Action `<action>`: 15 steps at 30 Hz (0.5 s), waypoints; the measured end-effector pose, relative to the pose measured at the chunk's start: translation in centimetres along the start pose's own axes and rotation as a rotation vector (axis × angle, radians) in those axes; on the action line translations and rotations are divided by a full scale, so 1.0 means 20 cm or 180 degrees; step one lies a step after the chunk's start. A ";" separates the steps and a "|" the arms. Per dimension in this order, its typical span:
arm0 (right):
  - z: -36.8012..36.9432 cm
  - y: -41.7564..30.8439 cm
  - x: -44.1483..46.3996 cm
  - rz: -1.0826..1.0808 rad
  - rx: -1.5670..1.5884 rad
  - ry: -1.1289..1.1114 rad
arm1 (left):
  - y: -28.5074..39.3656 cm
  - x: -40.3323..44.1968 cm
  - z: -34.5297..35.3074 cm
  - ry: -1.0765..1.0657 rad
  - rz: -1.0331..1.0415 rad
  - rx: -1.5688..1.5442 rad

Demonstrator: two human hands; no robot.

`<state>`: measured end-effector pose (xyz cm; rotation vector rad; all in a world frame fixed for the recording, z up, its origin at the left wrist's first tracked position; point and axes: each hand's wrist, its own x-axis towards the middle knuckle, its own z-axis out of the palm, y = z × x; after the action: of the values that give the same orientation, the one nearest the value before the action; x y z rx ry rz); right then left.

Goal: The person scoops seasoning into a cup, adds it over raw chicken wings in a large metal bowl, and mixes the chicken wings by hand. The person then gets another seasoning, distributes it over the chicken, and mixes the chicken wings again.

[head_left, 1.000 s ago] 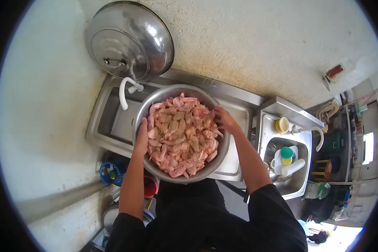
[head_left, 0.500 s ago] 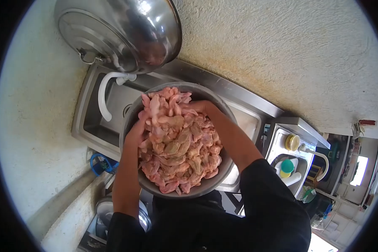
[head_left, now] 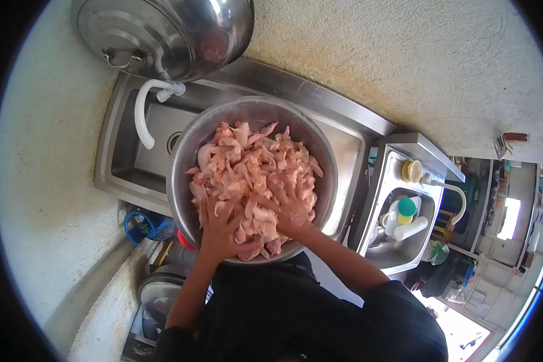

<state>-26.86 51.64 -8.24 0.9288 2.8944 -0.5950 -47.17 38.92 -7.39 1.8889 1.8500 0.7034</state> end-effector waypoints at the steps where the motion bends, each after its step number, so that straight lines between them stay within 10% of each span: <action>1: 0.04 -0.01 -0.02 0.0010 -0.0056 0.0104 | 0.01 -0.04 0.02 -0.0107 0.0010 0.0221; 4: 0.30 0.07 0.05 -0.0156 -0.0216 0.0926 | 0.00 -0.05 0.13 -0.0200 -0.0323 0.0462; 13: -0.15 0.33 0.40 -0.0369 -0.0082 -0.0743 | 0.04 -0.11 0.03 -0.0521 -0.0675 0.0307; 15: -0.30 0.44 0.44 -0.0333 -0.0003 -0.0414 | -0.02 -0.22 0.09 0.0562 -0.1372 -0.0923</action>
<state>-28.53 65.32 -7.09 0.7135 2.8395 -0.6357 -46.29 34.72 -9.35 1.2272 2.0387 0.9442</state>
